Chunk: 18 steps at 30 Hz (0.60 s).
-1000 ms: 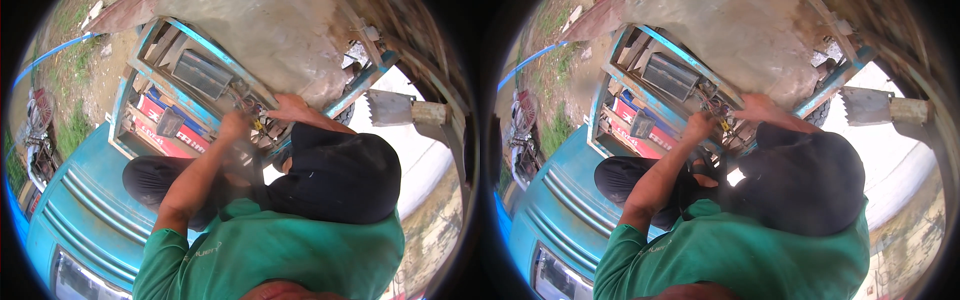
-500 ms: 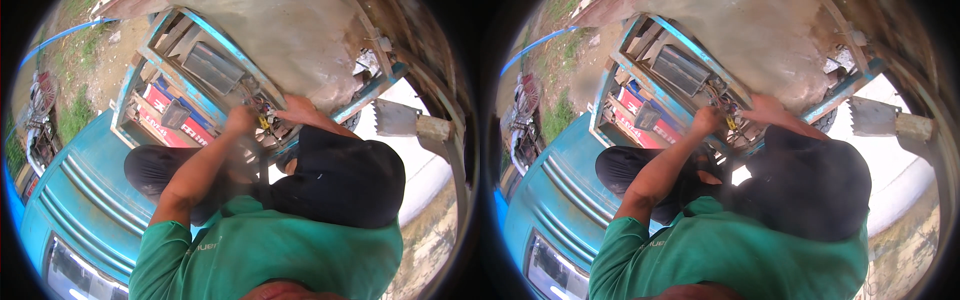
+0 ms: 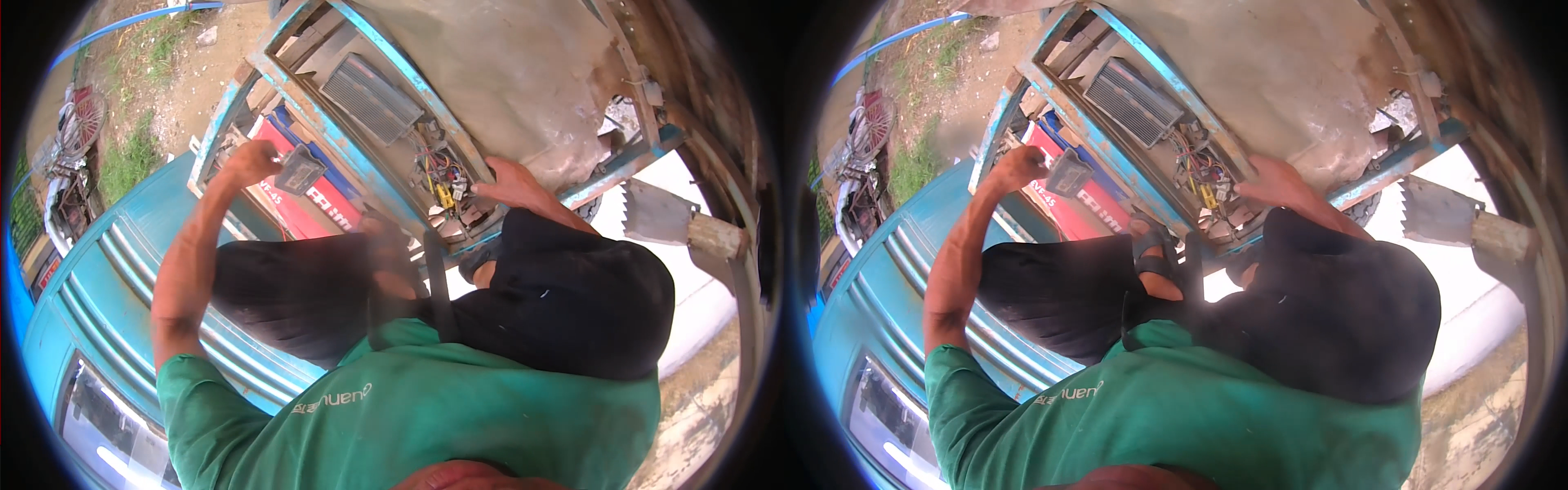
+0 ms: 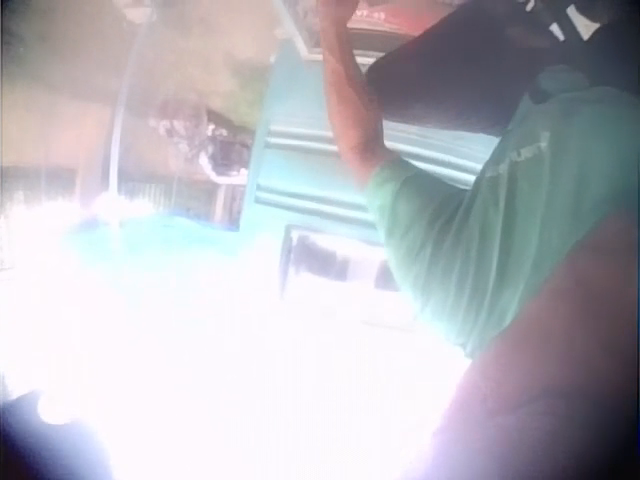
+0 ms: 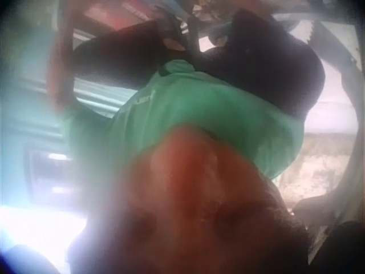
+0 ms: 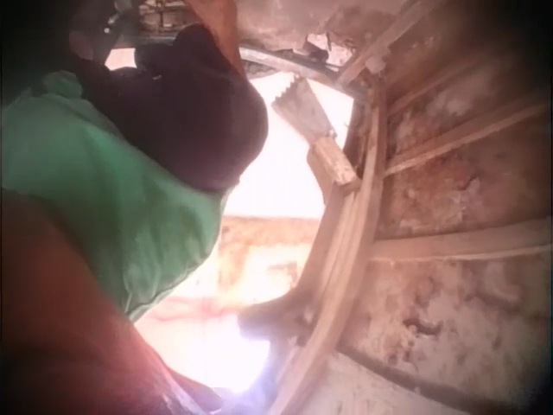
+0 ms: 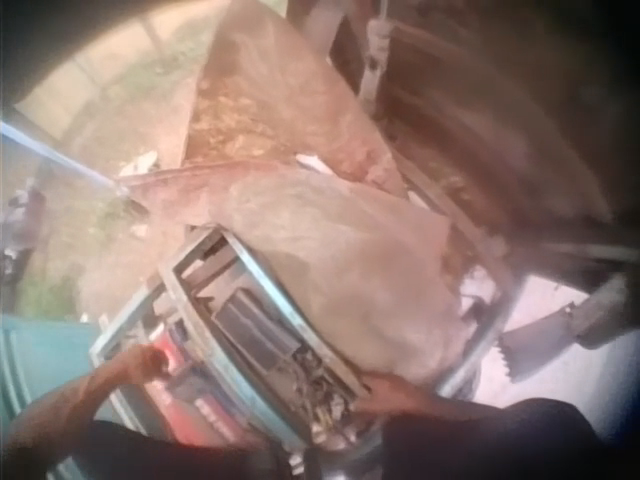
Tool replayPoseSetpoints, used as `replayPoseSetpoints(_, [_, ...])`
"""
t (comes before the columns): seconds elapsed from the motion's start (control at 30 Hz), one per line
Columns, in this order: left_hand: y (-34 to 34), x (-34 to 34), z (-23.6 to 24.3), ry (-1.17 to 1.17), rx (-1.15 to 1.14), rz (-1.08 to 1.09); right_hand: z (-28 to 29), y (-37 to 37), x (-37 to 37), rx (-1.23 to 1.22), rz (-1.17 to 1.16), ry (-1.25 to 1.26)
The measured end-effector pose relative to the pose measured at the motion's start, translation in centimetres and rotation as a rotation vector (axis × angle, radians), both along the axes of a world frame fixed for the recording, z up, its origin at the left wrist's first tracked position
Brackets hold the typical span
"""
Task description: The person manipulates wires and connections on an electrical box mounted on the back of a small blue vehicle by hand.
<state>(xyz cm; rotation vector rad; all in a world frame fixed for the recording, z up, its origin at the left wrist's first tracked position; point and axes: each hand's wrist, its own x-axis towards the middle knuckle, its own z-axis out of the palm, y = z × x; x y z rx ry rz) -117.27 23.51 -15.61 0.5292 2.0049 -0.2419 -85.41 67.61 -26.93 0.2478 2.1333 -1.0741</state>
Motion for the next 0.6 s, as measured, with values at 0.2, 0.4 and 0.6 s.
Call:
replayPoseSetpoints(0.2, [-11.2,2.2,-2.9,-0.017,-0.008,0.308,1.9,2.8,2.6,-0.059,-0.209,0.029])
replayPoseSetpoints(0.4, [-14.2,11.4,-8.4,0.281,0.301,0.512,10.1,8.8,-3.4,-0.117,-0.078,-0.2])
replayPoseSetpoints(0.6, [-11.0,14.2,-9.9,0.456,0.427,0.776,15.8,4.2,-10.6,0.15,0.401,-0.04])
